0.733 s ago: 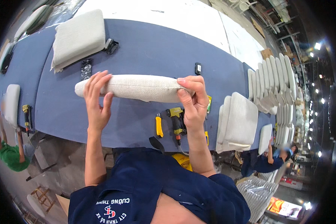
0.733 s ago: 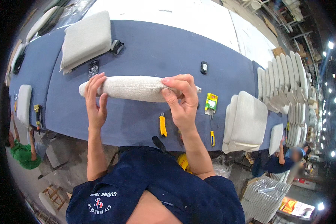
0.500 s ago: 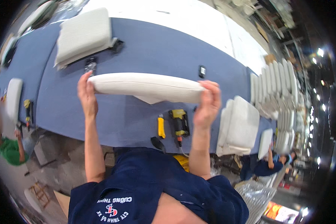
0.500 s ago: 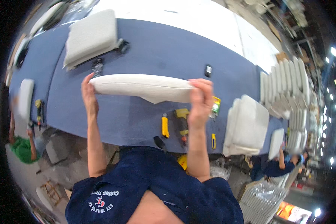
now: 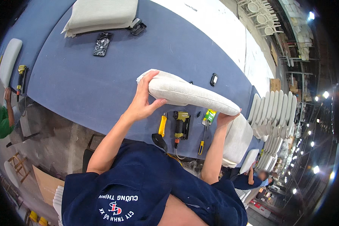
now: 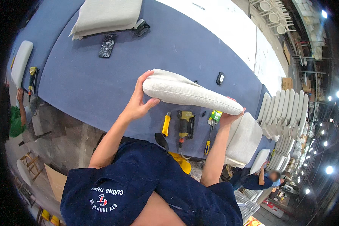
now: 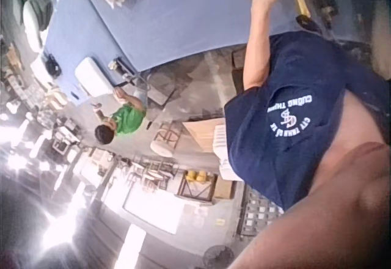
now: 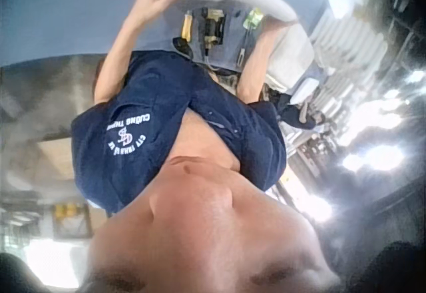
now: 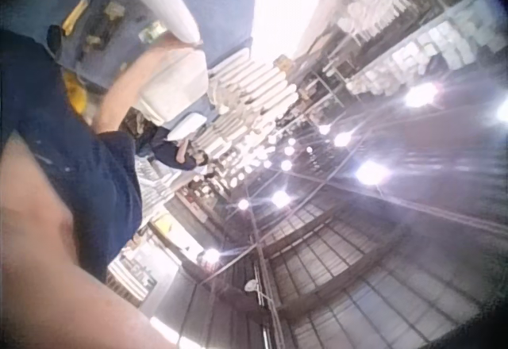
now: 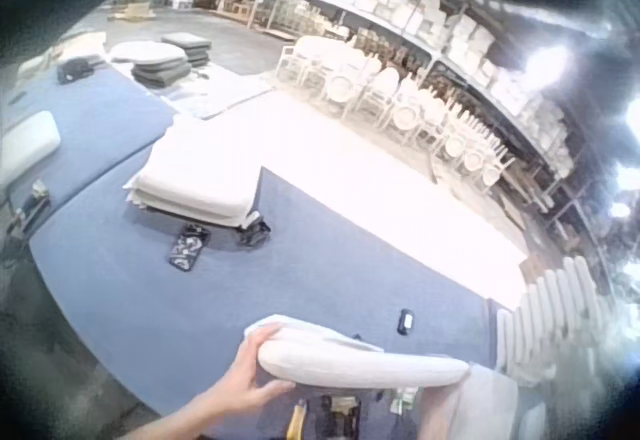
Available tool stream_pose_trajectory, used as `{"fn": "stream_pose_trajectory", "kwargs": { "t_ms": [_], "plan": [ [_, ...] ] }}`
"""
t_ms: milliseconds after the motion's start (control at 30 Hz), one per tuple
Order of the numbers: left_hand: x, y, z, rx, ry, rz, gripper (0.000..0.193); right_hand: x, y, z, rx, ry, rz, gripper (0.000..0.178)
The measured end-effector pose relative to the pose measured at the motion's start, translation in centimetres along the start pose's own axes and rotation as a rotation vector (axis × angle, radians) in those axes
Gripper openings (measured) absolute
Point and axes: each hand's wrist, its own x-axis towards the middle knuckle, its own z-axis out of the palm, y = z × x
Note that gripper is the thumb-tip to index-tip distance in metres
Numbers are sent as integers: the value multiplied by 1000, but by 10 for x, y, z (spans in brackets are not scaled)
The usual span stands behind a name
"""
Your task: The person staples fabric onto foam cushions using a pneumatic staple gun, trims excess fabric with a utility knife, and stacks finished cushions. The person also handles cylindrical foam pieces, wrapping them in fabric and stapling them closed.
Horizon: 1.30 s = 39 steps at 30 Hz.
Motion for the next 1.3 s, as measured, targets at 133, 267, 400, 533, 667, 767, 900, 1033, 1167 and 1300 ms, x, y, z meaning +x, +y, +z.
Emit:
{"fn": "stream_pose_trajectory", "kwargs": {
  "t_ms": [133, 267, 400, 533, 667, 767, 900, 1033, 1167, 1300],
  "plan": [
    [13, -22, -11, 209, 194, -38, 85, 5, -13, 31, -176, 134, 115, 84],
    [27, -15, -21, 281, 387, -17, 88, -37, -85, 102, -442, -300, 143, 89],
    [0, 23, -1, 199, 29, 132, 99, -89, -98, 136, -648, -927, 210, 99],
    [-26, 29, 42, 196, -68, 91, 100, -164, -39, 188, -246, -938, 367, 104],
    [-11, 92, 12, -94, -143, 96, 106, -213, -96, 264, 85, -707, 264, 102],
    [-23, 151, 3, -251, -217, -9, 115, -237, -128, 277, 187, -630, 180, 87],
    [-27, 125, -4, -306, -198, -226, 120, -247, -78, 267, 125, -567, 130, 74],
    [-23, 118, -10, -157, -204, -184, 114, -204, -43, 276, 15, -573, -8, 72],
    [-18, 122, 0, -186, -254, -142, 112, -79, -39, 323, -21, -494, -146, 63],
    [-14, 122, 13, -210, -261, -124, 111, 21, -24, 346, -135, -834, 149, 60]
  ]
}}
